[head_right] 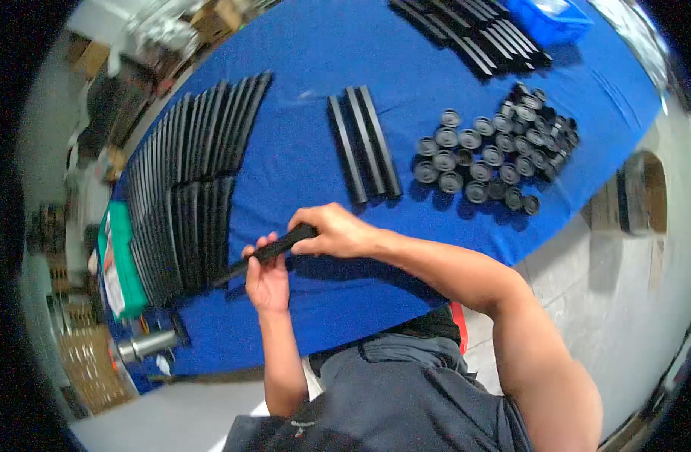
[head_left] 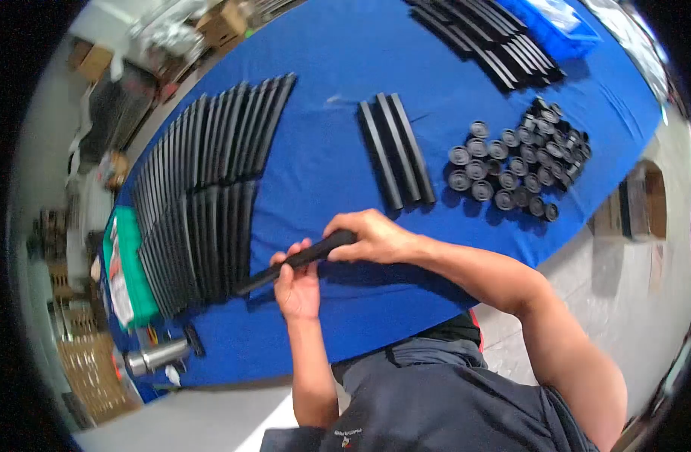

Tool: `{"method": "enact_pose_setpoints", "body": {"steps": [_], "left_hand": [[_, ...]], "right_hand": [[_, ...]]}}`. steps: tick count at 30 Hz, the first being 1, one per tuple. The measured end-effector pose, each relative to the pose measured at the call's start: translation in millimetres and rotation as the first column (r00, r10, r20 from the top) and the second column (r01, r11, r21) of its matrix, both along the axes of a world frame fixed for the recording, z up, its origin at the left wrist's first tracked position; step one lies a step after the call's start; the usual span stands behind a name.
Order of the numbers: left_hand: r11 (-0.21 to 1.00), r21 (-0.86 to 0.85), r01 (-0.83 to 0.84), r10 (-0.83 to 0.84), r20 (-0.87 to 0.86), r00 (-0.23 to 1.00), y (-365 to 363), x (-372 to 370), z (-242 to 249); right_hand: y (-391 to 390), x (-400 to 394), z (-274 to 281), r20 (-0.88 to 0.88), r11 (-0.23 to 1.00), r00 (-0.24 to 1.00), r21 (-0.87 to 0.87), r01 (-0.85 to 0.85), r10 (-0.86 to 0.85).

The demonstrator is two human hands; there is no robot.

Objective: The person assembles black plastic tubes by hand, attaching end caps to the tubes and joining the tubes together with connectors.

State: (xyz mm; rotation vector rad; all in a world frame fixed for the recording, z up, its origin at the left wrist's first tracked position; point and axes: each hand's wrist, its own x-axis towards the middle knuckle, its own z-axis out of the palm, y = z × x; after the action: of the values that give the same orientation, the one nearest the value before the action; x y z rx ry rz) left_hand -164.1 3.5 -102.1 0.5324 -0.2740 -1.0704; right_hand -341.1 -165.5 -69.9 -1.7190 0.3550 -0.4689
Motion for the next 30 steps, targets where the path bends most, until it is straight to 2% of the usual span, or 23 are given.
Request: {"method": "enact_pose_setpoints", "body": {"steps": [2,4,5,13,16,17,18,20,24,30], "left_hand": [[0.999,-0.034,0.019,-0.019,-0.006,1.0,-0.3,2.2,-1.8],[0.999,-0.035,0.021,-0.021,0.01,1.0,0.0,2.8,-1.9],[0.999,-0.033,0.018,-0.018,0.02,1.0,-0.1,3.3,-1.8],[0.996,-0.073,0.049,-0.044,0.063,0.997,1.3,5.0,-3.0],[0.998,-0.007,0.063,-0.063,0.086,0.994,3.4,9.4,4.0],[0.995,0.067,0.067,-0.076,0.126,0.989,6.7,12.6,9.8],[0.994,0.066,0.086,-0.092,0.098,0.991,6.8,13.4,11.4],[0.991,0.069,0.118,-0.121,0.041,0.992,9.3,14.2,13.7],[0.984,-0.024,0.174,-0.173,0.036,0.984,14.2,24.9,-0.3],[0.983,-0.012,0.181,-0.179,0.069,0.981,14.7,21.8,3.2]], "right_hand": [[-0.5,-0.7,-2.4,-0.01,0.995,0.999,0.087,-0.046,0.047],[0.6,-0.2,-0.7,-0.022,0.999,0.999,0.039,-0.031,0.032],[4.0,1.4,-5.9,0.064,0.996,0.998,-0.081,0.029,-0.024],[4.3,-0.4,-7.2,0.118,0.995,0.993,-0.099,0.025,-0.014],[12.2,1.3,-11.5,0.174,0.987,0.984,-0.145,0.068,-0.042],[15.9,2.7,-12.6,0.222,0.975,0.973,-0.193,0.107,-0.063],[18.7,3.4,-12.1,0.269,0.961,0.96,-0.235,0.145,-0.079],[22.1,0.1,-12.3,0.254,0.965,0.966,-0.243,0.101,-0.037],[18.9,3.1,-17.2,0.242,0.952,0.97,-0.296,0.071,0.003],[5.7,-3.0,1.3,-0.005,0.989,0.989,-0.037,-0.146,0.146]]}}
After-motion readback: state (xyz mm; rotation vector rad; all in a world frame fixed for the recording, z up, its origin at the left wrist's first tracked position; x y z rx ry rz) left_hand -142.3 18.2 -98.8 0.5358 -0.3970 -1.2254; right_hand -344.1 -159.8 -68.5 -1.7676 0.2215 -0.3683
